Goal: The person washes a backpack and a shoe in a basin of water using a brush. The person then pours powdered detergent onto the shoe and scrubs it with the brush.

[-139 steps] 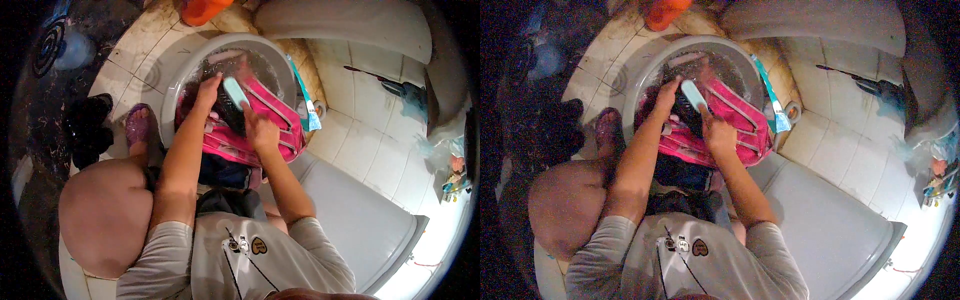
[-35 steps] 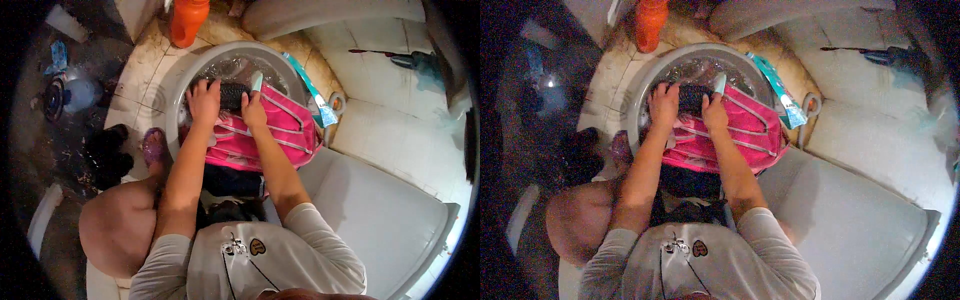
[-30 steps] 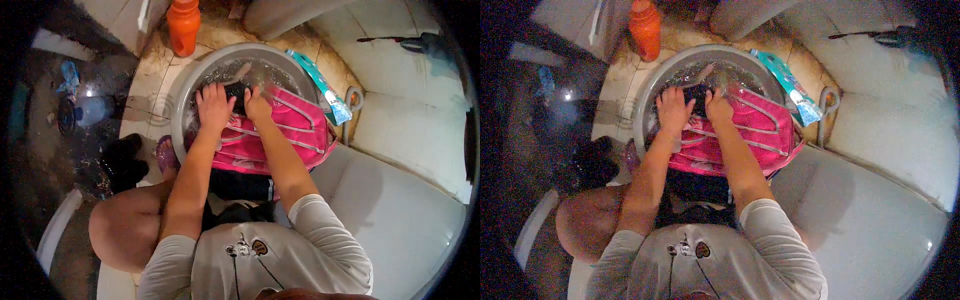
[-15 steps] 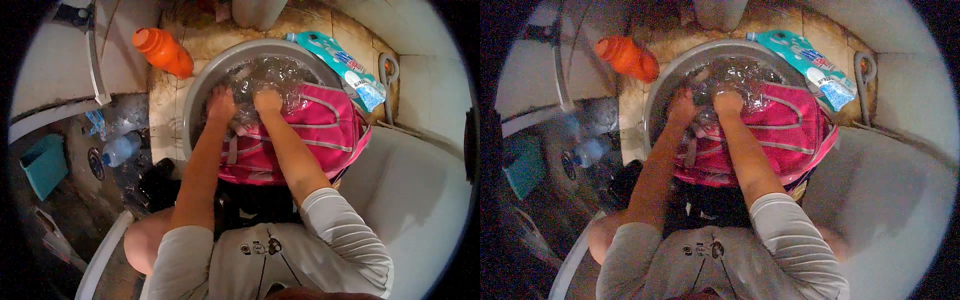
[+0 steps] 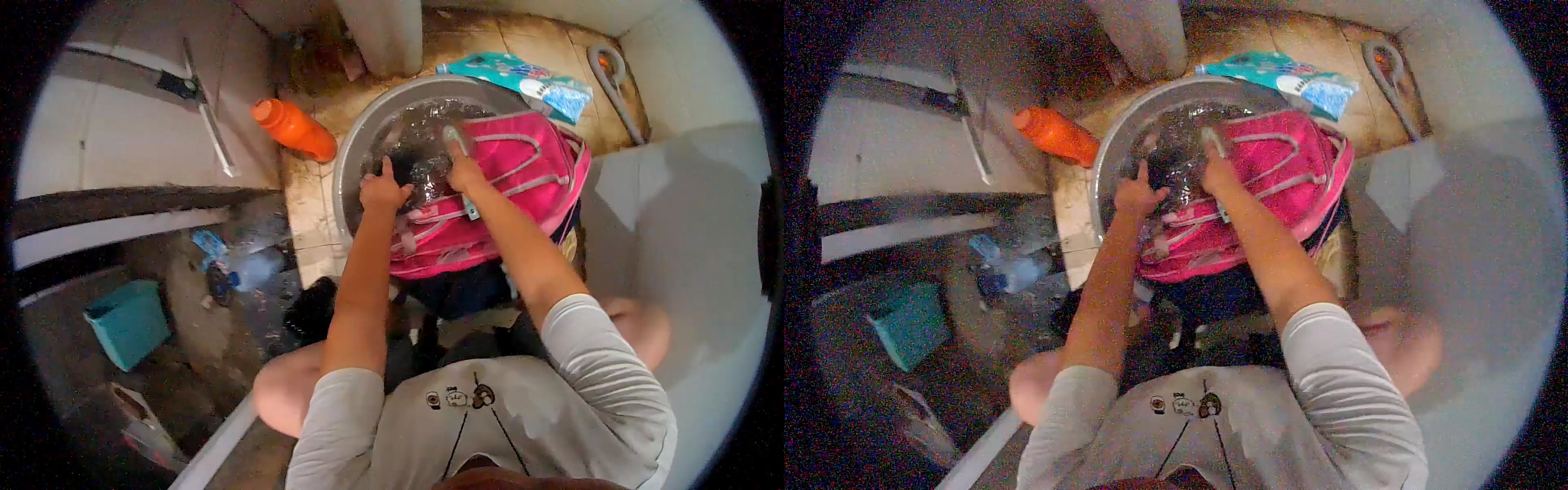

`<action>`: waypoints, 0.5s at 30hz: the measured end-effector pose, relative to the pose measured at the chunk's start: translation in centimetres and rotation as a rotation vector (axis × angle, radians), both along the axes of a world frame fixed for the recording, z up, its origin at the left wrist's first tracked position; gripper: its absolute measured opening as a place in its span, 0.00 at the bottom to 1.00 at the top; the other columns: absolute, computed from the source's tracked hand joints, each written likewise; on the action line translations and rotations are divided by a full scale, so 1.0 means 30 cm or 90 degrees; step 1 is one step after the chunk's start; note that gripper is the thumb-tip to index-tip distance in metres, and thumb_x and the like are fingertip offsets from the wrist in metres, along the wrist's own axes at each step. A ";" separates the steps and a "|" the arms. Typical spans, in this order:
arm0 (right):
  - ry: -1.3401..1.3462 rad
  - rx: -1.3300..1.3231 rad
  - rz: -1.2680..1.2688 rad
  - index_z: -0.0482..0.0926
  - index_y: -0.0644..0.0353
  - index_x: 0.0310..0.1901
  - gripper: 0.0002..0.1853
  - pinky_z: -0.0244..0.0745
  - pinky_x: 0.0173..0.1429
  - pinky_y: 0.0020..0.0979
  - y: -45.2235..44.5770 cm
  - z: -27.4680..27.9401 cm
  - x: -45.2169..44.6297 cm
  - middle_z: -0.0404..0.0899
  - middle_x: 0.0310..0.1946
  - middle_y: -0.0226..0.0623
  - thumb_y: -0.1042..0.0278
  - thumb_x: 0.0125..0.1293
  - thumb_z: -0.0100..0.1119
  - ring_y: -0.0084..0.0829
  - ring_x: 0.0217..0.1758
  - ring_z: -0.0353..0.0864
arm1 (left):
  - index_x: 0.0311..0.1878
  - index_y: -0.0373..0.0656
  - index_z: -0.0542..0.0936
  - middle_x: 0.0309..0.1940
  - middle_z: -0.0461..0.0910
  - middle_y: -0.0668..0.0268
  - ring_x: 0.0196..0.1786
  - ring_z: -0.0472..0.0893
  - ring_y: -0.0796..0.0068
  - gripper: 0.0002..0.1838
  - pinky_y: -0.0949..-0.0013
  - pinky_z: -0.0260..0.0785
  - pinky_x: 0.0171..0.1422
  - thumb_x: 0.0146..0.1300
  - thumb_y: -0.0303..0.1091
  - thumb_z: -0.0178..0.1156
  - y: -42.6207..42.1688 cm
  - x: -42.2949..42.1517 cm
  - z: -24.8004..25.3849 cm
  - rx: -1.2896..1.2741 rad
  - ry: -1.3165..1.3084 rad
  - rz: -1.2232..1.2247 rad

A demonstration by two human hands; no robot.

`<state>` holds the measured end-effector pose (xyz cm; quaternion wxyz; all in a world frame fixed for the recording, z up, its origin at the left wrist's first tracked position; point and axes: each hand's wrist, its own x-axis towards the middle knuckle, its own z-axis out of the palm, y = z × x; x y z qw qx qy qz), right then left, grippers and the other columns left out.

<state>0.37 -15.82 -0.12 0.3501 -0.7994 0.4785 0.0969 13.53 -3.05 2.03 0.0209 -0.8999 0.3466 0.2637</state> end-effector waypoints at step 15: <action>-0.296 0.016 -0.132 0.57 0.62 0.53 0.30 0.73 0.43 0.40 0.024 0.402 -0.192 0.75 0.35 0.57 0.68 0.49 0.61 0.50 0.35 0.79 | 0.61 0.51 0.60 0.50 0.72 0.62 0.43 0.79 0.60 0.32 0.54 0.76 0.35 0.59 0.58 0.52 0.192 -0.313 0.399 -0.555 0.647 0.546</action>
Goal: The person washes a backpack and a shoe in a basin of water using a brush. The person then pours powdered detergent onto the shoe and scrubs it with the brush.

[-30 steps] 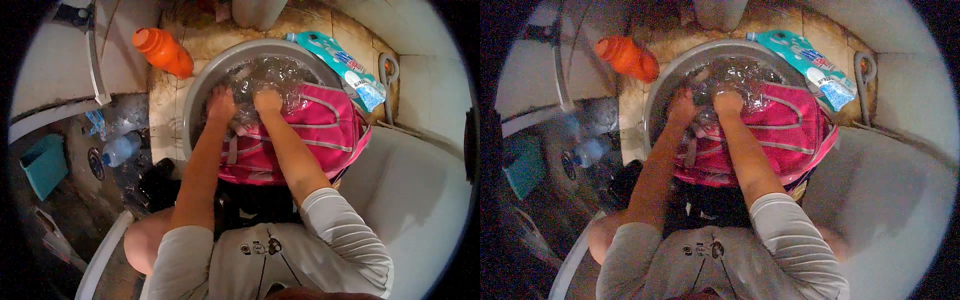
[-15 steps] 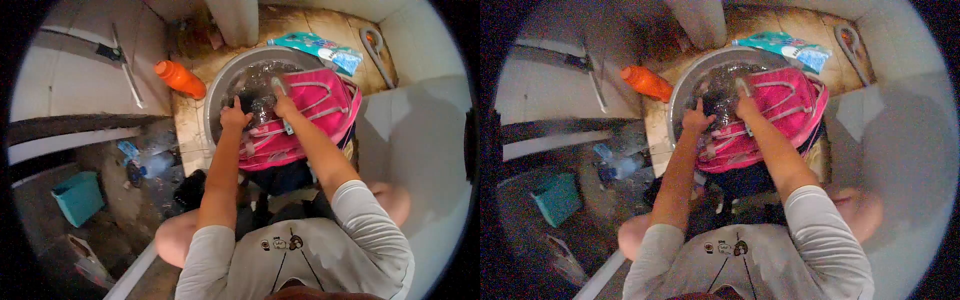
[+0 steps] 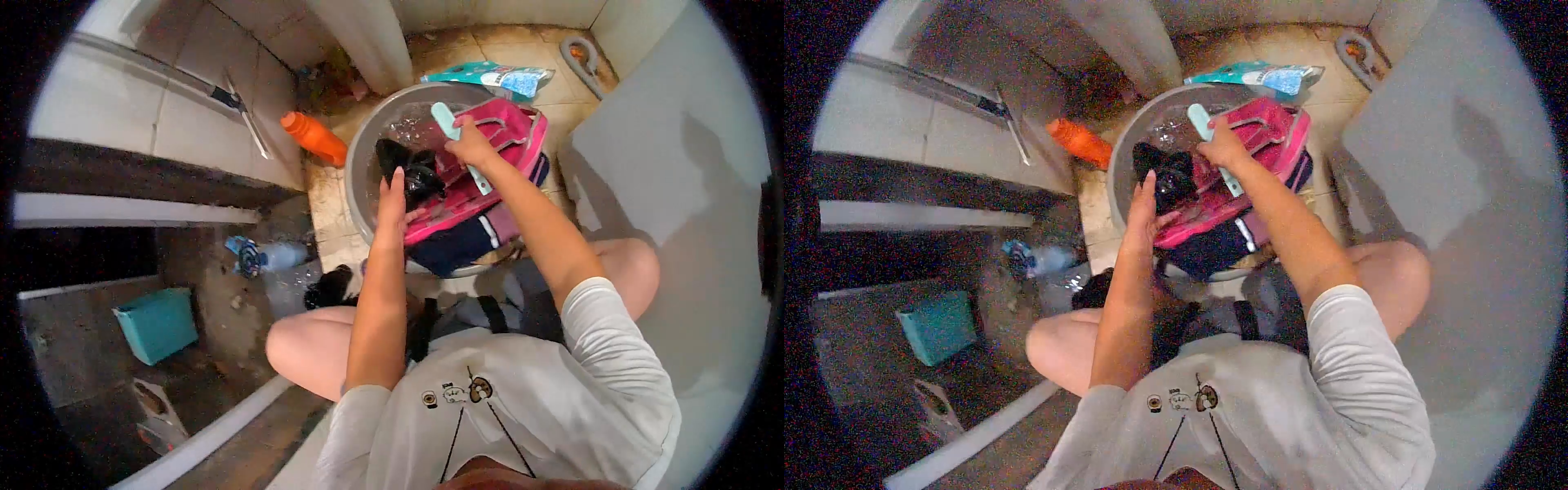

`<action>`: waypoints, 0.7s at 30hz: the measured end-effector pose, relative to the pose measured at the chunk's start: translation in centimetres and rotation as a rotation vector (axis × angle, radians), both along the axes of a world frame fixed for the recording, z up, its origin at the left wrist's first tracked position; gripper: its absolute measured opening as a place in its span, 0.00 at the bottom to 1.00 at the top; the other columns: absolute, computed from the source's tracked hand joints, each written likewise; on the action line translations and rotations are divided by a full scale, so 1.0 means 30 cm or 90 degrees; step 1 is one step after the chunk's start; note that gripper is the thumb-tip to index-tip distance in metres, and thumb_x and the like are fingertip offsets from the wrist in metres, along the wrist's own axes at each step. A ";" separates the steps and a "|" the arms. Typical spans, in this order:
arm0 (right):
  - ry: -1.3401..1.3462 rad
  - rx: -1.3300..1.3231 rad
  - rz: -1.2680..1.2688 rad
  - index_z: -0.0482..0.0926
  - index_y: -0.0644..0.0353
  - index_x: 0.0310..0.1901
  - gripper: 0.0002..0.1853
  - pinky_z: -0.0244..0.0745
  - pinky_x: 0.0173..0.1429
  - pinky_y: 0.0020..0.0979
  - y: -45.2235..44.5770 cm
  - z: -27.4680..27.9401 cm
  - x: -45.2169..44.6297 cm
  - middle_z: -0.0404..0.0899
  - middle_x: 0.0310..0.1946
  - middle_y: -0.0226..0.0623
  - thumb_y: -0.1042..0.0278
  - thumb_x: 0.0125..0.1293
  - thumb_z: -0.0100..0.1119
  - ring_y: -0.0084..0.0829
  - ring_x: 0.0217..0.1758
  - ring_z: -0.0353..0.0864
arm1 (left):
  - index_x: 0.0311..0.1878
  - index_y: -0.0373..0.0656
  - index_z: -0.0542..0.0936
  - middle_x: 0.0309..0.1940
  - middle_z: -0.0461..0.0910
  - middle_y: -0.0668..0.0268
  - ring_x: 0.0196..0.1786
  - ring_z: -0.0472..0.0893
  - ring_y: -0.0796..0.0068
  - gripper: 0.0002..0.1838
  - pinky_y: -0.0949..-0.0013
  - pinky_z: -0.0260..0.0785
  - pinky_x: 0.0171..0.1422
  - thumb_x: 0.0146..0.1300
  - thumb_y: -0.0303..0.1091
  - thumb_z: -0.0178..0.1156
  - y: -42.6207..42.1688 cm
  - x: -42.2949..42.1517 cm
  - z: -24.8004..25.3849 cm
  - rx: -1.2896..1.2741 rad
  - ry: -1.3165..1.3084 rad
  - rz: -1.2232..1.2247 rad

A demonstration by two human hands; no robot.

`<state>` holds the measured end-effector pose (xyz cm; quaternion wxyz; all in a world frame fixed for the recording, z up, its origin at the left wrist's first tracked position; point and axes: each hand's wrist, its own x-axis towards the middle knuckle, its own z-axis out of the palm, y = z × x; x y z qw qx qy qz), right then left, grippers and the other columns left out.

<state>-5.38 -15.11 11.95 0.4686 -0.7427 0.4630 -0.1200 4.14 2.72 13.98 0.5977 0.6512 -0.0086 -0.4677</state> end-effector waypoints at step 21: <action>0.486 -0.279 0.380 0.70 0.51 0.54 0.20 0.74 0.39 0.47 0.228 0.313 -0.166 0.79 0.32 0.50 0.70 0.58 0.45 0.47 0.38 0.80 | 0.64 0.40 0.58 0.58 0.67 0.51 0.54 0.74 0.53 0.54 0.55 0.67 0.56 0.36 0.60 0.68 0.000 -0.068 -0.282 0.251 -0.427 -0.372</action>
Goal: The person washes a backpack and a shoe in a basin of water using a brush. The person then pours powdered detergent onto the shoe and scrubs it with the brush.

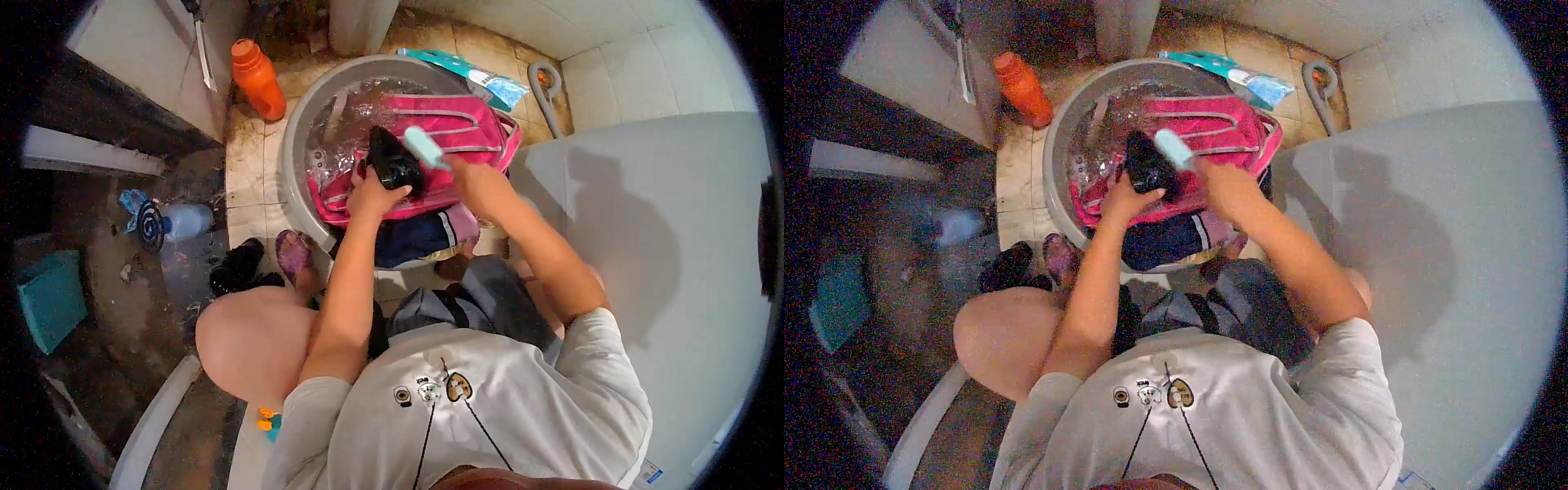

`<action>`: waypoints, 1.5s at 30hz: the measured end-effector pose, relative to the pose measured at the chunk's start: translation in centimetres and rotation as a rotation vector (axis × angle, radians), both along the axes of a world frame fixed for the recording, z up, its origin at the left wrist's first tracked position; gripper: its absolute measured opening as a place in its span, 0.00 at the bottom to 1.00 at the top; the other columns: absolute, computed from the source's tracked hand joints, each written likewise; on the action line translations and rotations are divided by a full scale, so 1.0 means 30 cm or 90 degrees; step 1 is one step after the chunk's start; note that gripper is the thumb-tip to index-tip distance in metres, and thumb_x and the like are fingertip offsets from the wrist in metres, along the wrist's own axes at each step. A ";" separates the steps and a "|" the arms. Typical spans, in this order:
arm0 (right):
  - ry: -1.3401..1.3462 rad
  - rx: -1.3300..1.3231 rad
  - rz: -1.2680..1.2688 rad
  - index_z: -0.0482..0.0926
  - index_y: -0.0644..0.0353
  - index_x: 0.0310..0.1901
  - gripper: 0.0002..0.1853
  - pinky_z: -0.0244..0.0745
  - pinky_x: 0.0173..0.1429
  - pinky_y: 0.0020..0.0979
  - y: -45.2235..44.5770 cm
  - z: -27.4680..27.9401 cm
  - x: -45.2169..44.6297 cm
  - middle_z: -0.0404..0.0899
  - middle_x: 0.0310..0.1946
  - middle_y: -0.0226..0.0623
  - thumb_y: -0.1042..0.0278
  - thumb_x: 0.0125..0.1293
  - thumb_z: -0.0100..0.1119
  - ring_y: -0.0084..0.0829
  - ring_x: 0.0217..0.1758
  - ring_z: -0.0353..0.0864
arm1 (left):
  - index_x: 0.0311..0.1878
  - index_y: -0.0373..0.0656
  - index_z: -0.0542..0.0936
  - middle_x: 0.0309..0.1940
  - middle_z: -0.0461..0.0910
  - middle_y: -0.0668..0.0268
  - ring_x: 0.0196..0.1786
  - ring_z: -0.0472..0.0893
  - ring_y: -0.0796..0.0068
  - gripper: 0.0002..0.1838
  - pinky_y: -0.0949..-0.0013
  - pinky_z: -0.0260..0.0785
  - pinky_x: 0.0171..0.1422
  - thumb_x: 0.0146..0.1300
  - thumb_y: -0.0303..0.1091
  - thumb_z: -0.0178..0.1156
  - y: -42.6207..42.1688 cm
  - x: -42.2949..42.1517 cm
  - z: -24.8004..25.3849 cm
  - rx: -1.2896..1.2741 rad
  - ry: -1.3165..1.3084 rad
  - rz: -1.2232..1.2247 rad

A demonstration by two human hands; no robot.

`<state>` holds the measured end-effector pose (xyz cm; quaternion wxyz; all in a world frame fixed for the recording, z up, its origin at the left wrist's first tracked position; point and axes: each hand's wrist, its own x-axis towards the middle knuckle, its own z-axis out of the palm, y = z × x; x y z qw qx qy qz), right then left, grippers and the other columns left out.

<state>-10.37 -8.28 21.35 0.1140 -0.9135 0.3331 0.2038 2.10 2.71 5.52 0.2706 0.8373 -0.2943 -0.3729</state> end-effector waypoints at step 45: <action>0.127 0.007 0.140 0.72 0.58 0.46 0.14 0.74 0.39 0.48 0.104 -0.152 0.213 0.79 0.33 0.50 0.70 0.58 0.44 0.50 0.37 0.80 | 0.59 0.42 0.65 0.56 0.69 0.55 0.56 0.72 0.55 0.44 0.56 0.67 0.55 0.41 0.56 0.68 0.023 0.016 -0.057 0.023 0.033 0.022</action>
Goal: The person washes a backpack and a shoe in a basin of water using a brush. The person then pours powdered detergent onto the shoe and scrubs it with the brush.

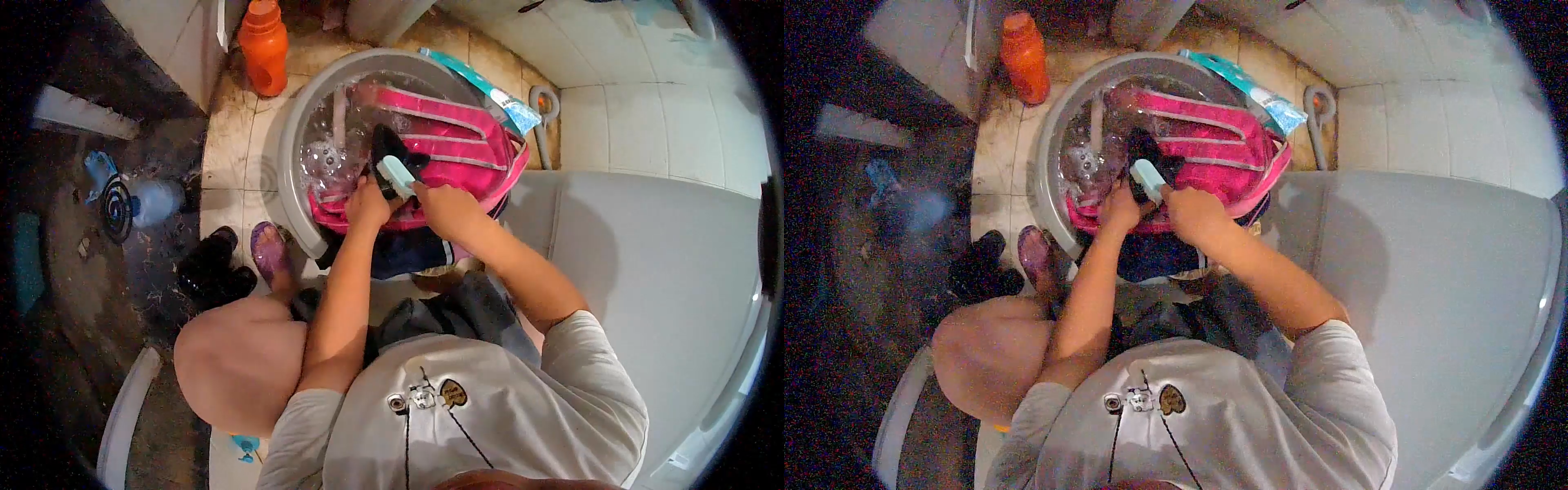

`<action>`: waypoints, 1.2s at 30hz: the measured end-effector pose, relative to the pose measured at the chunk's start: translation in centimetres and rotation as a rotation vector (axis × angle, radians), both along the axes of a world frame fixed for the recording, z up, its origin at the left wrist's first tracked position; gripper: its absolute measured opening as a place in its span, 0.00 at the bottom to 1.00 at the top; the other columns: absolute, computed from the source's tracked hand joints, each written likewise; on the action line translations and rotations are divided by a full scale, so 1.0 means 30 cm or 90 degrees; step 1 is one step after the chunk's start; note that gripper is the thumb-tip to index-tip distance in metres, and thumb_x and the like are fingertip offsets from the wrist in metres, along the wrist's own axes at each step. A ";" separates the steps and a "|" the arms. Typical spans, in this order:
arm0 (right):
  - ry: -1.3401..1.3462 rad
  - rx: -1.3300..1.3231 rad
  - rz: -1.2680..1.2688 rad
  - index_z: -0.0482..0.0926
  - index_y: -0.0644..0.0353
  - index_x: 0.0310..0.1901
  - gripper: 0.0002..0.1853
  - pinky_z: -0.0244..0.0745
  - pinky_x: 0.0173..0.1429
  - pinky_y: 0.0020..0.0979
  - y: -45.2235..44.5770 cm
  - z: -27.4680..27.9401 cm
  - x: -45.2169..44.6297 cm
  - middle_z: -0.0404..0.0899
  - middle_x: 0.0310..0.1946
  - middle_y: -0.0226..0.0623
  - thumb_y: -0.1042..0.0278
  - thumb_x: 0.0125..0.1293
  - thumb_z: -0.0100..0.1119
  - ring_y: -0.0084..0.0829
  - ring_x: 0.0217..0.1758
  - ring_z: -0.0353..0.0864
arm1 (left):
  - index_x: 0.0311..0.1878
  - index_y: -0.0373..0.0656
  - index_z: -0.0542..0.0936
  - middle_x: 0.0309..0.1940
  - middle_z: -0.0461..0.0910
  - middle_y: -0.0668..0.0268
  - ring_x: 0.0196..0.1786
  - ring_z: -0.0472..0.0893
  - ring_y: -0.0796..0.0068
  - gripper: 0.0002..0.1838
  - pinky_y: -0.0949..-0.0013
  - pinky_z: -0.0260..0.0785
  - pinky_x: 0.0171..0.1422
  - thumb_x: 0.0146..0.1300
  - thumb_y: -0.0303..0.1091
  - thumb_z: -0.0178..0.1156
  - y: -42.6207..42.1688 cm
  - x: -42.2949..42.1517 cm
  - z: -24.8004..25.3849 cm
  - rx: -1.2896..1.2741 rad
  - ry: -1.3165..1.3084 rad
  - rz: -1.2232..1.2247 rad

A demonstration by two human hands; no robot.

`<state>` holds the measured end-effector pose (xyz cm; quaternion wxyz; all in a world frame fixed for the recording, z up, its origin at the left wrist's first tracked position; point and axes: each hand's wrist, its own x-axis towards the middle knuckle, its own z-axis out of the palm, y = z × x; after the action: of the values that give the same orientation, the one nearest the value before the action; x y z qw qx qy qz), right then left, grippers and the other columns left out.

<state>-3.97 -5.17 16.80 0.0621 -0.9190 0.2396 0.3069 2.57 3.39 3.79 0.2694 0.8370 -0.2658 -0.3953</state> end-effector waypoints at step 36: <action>0.018 0.244 -0.099 0.63 0.52 0.61 0.30 0.72 0.47 0.43 -0.264 0.060 -0.243 0.77 0.40 0.54 0.49 0.59 0.51 0.49 0.42 0.78 | 0.64 0.45 0.60 0.53 0.61 0.45 0.57 0.64 0.45 0.42 0.53 0.56 0.61 0.44 0.37 0.68 -0.091 0.085 0.249 -0.355 -0.334 0.257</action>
<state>-11.25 -13.10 18.60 0.2562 -0.8647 0.2475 0.3543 5.12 0.66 11.26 0.4805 0.8394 -0.2529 -0.0217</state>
